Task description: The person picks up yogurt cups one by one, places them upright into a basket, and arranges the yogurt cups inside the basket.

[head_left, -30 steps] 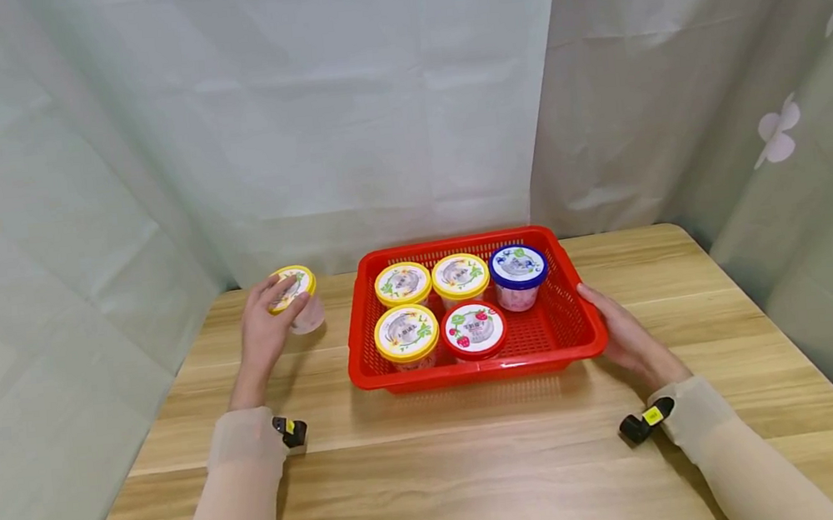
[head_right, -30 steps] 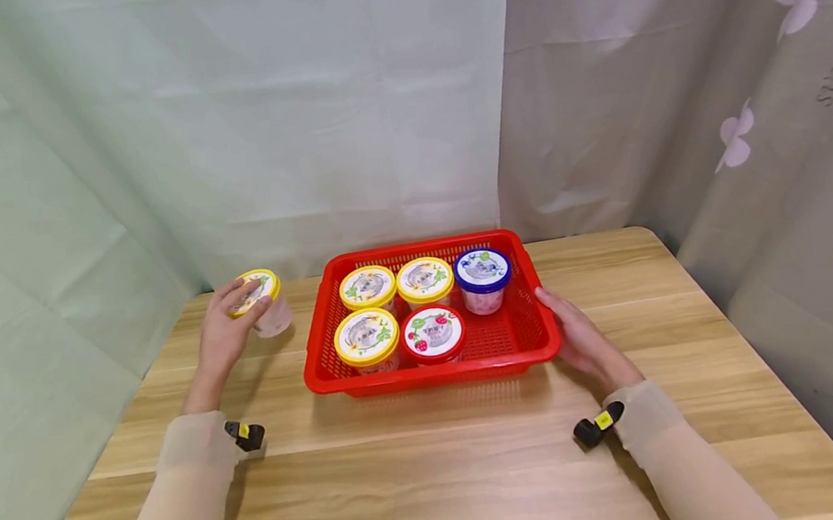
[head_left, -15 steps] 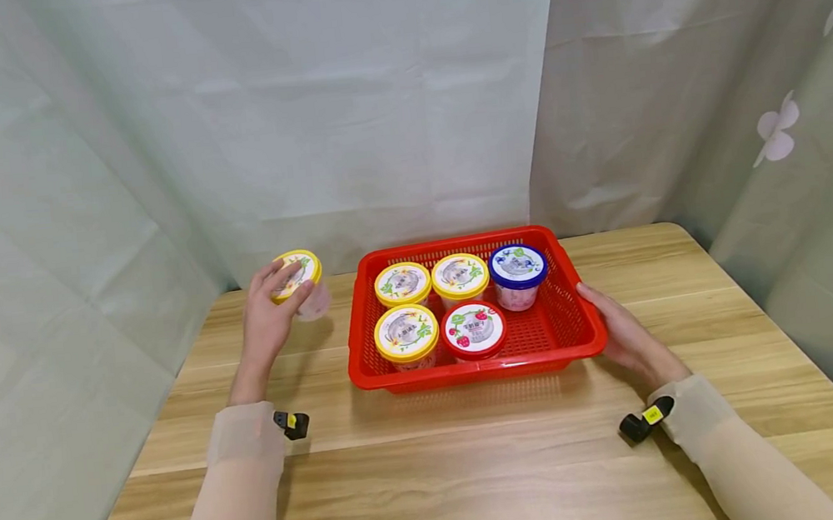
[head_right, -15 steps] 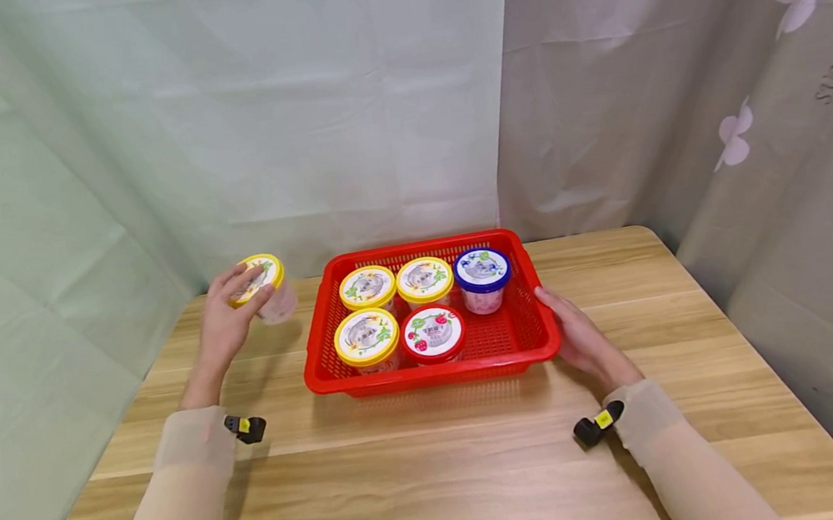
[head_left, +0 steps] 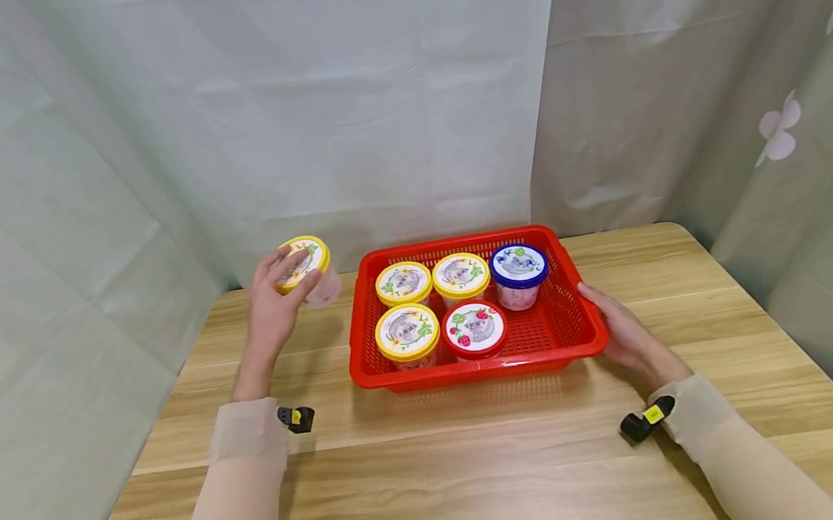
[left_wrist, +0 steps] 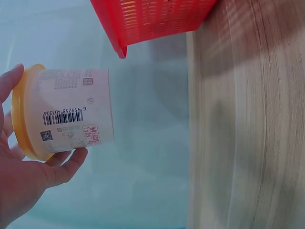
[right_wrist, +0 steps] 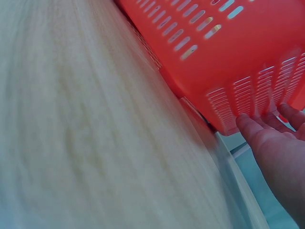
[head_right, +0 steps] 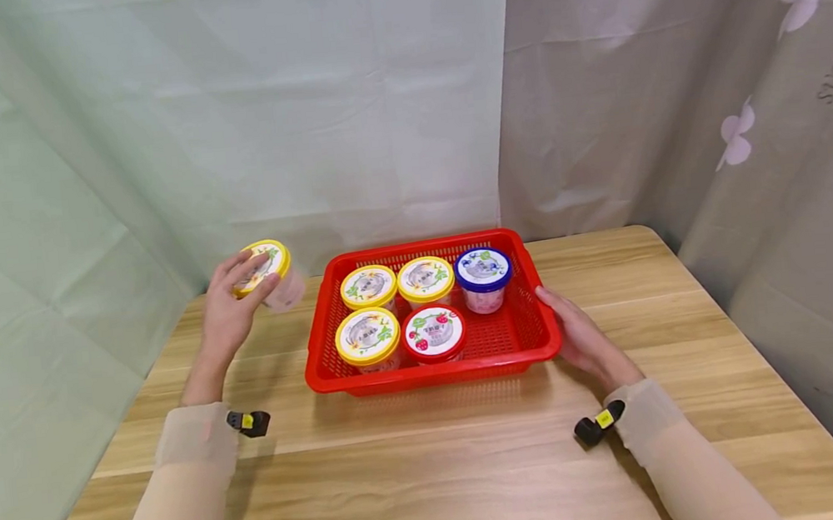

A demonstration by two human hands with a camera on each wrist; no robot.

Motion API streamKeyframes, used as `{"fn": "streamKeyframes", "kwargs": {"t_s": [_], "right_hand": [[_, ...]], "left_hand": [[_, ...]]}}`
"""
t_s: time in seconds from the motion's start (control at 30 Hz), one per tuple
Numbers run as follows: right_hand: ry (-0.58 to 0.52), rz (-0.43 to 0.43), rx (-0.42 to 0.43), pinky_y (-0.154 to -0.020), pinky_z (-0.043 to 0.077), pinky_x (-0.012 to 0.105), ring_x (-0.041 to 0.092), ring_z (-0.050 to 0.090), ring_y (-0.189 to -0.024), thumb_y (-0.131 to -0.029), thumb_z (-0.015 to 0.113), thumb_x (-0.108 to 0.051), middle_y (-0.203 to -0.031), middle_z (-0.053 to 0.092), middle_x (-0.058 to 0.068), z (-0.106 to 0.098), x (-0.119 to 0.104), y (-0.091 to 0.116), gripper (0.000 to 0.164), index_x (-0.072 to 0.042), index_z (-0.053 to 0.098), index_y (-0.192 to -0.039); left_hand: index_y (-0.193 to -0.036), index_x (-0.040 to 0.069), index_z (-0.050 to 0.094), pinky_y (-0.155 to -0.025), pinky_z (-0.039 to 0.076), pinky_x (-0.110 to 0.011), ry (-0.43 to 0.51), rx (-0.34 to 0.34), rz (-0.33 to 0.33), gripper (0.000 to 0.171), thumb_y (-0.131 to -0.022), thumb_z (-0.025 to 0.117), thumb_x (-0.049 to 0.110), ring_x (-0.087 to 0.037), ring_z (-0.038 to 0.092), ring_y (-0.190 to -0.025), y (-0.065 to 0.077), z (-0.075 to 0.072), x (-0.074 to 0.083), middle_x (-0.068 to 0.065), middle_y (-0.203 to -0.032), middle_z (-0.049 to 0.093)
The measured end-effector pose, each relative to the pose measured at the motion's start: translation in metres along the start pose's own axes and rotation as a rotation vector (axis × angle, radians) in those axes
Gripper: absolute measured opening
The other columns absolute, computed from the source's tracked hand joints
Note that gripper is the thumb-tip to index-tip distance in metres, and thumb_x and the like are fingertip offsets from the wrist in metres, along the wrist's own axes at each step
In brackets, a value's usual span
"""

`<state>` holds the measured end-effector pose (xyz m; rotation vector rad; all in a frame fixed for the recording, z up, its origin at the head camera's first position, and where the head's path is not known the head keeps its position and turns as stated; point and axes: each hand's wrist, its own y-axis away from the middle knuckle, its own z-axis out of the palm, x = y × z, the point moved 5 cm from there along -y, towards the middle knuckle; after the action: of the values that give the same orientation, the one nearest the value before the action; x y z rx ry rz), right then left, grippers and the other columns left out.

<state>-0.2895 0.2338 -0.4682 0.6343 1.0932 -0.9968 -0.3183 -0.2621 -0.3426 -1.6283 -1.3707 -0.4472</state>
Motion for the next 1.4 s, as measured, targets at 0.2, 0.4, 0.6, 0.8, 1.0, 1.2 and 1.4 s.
{"fn": "streamKeyframes", "kwargs": {"t_s": [0.2,0.4,0.6,0.8,1.0,1.2,1.4], "right_hand": [[0.005,0.008,-0.001,-0.086,0.059,0.032,0.017,0.068,-0.103,-0.114,0.035,-0.044,-0.121,0.068,0.005,0.0,0.0,0.0,0.048,-0.011,0.046,-0.146],[0.008,0.013,0.006,-0.085,0.059,0.032,0.017,0.069,-0.102,-0.113,0.035,-0.044,-0.12,0.067,0.005,-0.001,0.001,0.0,0.049,-0.01,0.044,-0.147],[-0.003,0.006,-0.004,-0.085,0.06,0.032,0.017,0.069,-0.102,-0.114,0.035,-0.043,-0.12,0.068,0.006,0.0,0.0,0.0,0.047,-0.01,0.046,-0.147],[-0.019,0.006,-0.008,-0.084,0.06,0.032,0.018,0.07,-0.101,-0.114,0.035,-0.042,-0.12,0.069,0.006,0.001,-0.001,0.0,0.046,-0.011,0.048,-0.145],[-0.023,0.007,-0.01,-0.085,0.06,0.032,0.018,0.069,-0.102,-0.114,0.034,-0.042,-0.12,0.068,0.005,0.001,0.0,0.0,0.045,-0.012,0.048,-0.144],[-0.015,0.003,-0.013,-0.085,0.06,0.032,0.018,0.069,-0.102,-0.114,0.034,-0.042,-0.12,0.068,0.006,0.001,0.0,0.0,0.046,-0.01,0.047,-0.145],[-0.009,0.003,-0.012,-0.085,0.06,0.032,0.018,0.069,-0.102,-0.114,0.034,-0.043,-0.12,0.068,0.006,0.0,0.0,0.0,0.047,-0.01,0.047,-0.146]], "left_hand": [[-0.143,0.013,0.065,-0.098,0.04,-0.022,0.01,-0.002,0.017,0.049,-0.099,0.074,0.032,-0.033,0.038,-0.144,0.0,0.001,0.008,-0.008,-0.16,0.04],[-0.144,0.015,0.064,-0.099,0.044,-0.022,0.05,-0.024,0.029,0.049,-0.099,0.075,0.032,-0.03,0.039,-0.144,0.002,0.004,0.022,-0.004,-0.161,0.039],[-0.144,0.015,0.064,-0.097,0.045,-0.019,0.066,-0.022,0.029,0.049,-0.098,0.075,0.03,-0.03,0.04,-0.143,-0.002,0.007,0.029,-0.003,-0.162,0.038],[-0.143,0.012,0.065,-0.094,0.043,-0.016,0.074,-0.005,0.051,0.048,-0.098,0.076,0.025,-0.031,0.04,-0.143,-0.005,0.009,0.033,-0.006,-0.161,0.039],[-0.142,0.013,0.066,-0.092,0.044,-0.014,0.087,-0.017,0.087,0.047,-0.098,0.076,0.024,-0.029,0.043,-0.14,-0.004,0.011,0.045,-0.005,-0.159,0.041],[-0.143,0.015,0.066,-0.092,0.046,-0.016,0.095,-0.043,0.097,0.047,-0.098,0.076,0.028,-0.028,0.043,-0.139,-0.005,0.015,0.056,-0.002,-0.16,0.04],[-0.141,0.015,0.067,-0.091,0.047,-0.016,0.107,-0.058,0.108,0.046,-0.098,0.076,0.029,-0.026,0.044,-0.138,-0.007,0.017,0.065,-0.001,-0.158,0.042]]}}
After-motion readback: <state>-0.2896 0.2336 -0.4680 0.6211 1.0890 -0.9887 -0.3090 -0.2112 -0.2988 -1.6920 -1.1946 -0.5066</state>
